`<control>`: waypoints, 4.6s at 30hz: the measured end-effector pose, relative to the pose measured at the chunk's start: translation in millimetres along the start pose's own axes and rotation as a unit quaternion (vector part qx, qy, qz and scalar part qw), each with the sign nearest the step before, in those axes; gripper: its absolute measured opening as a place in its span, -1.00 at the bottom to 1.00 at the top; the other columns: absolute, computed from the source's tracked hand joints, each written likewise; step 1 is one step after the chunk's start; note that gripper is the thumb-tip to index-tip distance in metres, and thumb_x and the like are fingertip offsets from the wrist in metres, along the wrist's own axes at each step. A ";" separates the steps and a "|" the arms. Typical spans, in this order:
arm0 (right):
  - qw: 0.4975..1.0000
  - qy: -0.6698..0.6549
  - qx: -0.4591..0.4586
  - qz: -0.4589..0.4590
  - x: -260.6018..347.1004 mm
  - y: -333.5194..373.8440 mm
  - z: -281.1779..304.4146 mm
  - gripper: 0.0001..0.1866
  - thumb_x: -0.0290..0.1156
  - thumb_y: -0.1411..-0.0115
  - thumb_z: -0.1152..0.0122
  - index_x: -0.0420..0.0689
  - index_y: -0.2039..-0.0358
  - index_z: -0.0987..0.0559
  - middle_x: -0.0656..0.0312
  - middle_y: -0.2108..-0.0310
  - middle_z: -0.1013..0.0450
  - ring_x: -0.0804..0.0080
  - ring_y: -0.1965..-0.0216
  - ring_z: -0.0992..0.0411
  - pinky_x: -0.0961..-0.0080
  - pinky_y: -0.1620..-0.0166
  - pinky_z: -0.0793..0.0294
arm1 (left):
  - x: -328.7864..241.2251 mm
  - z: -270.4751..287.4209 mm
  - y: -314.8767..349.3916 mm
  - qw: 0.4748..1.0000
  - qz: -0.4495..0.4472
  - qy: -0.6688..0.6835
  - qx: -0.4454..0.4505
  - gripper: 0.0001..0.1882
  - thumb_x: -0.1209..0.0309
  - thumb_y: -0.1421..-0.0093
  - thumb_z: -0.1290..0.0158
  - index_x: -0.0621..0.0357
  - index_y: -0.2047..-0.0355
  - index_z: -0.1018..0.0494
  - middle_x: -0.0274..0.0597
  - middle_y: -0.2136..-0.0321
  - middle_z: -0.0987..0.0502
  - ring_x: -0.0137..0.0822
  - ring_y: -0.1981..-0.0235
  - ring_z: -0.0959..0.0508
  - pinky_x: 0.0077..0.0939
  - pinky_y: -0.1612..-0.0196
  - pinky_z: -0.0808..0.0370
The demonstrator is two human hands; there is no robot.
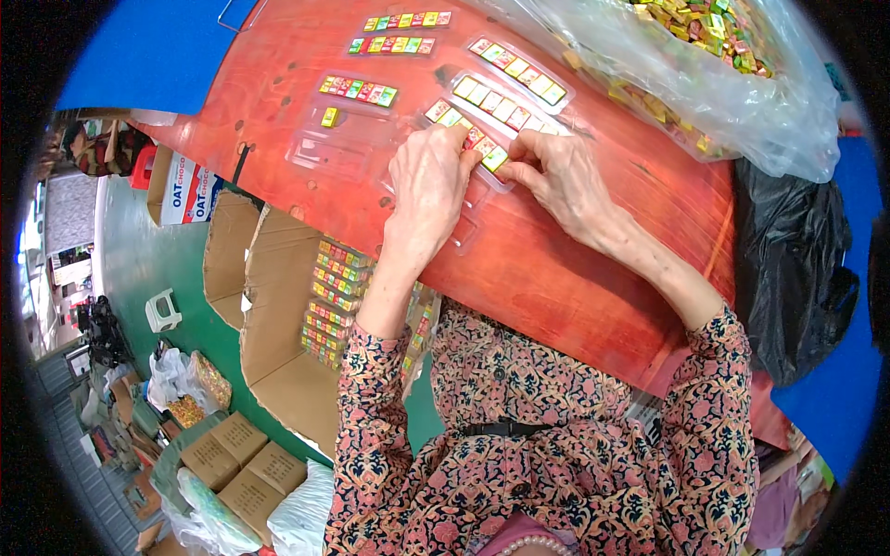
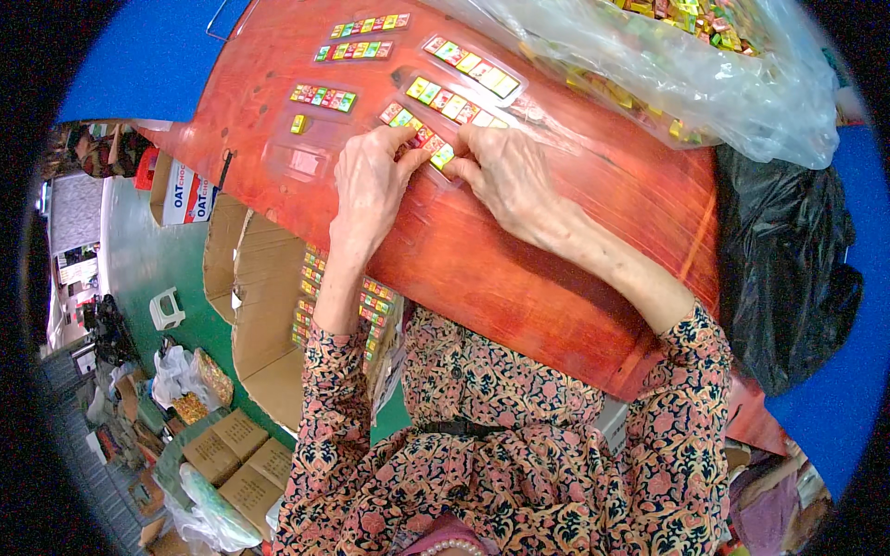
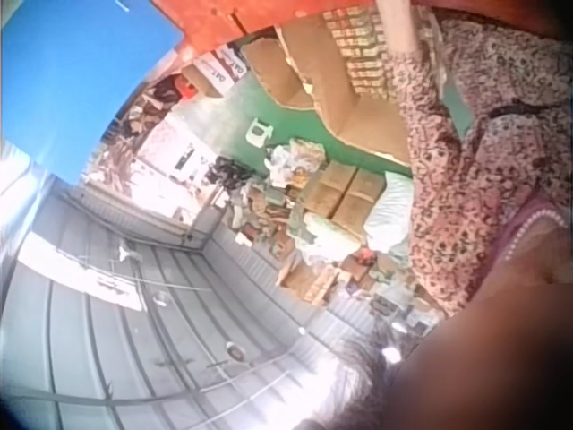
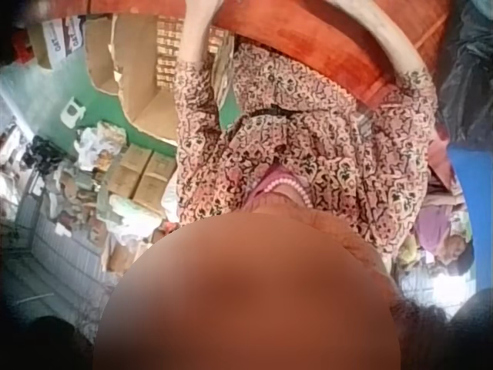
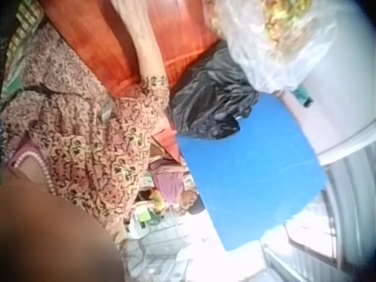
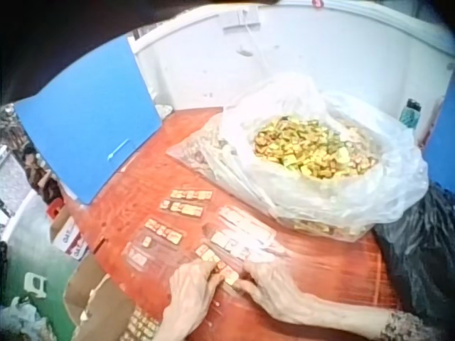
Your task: Placing small colorful components into specific slots in plastic trays for packaging.
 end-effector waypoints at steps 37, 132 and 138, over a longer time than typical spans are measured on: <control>0.981 0.090 0.062 0.159 24.1 -1.5 -5.6 -0.75 -0.41 0.10 -0.27 -0.19 0.43 -0.41 0.11 0.37 -0.30 0.12 0.36 -0.37 0.28 0.36 -0.36 | -2.3 -6.3 1.6 0.996 0.019 0.087 0.011 -0.82 0.43 0.05 -0.13 0.27 0.43 -0.52 0.06 0.54 -0.51 -0.11 0.49 -0.55 -0.34 0.42 -0.42; 0.976 0.139 -0.011 0.166 23.8 3.4 -1.6 -0.94 -0.54 0.11 -0.05 -0.19 0.56 -0.48 0.03 0.61 -0.41 0.09 0.55 -0.44 0.24 0.54 -0.38 | -1.6 -18.9 6.8 0.994 0.016 0.105 -0.006 -0.88 0.48 0.07 -0.13 0.29 0.51 -0.50 -0.01 0.64 -0.49 -0.18 0.60 -0.52 -0.39 0.50 -0.38; 0.973 0.129 0.025 0.190 21.5 -4.2 -8.0 -0.97 -0.55 0.11 -0.07 -0.19 0.57 -0.48 0.01 0.66 -0.38 0.05 0.57 -0.41 0.19 0.52 -0.35 | -4.1 -16.4 7.5 0.995 0.016 0.097 -0.007 -0.87 0.44 0.05 -0.11 0.27 0.51 -0.49 0.00 0.65 -0.48 -0.13 0.59 -0.51 -0.35 0.49 -0.37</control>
Point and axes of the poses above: each hand's wrist, its own y-axis away from the middle knuckle, its own z-axis out of the back of the hand, x = y × z, the point moved 10 cm from there along -y, towards the middle knuckle
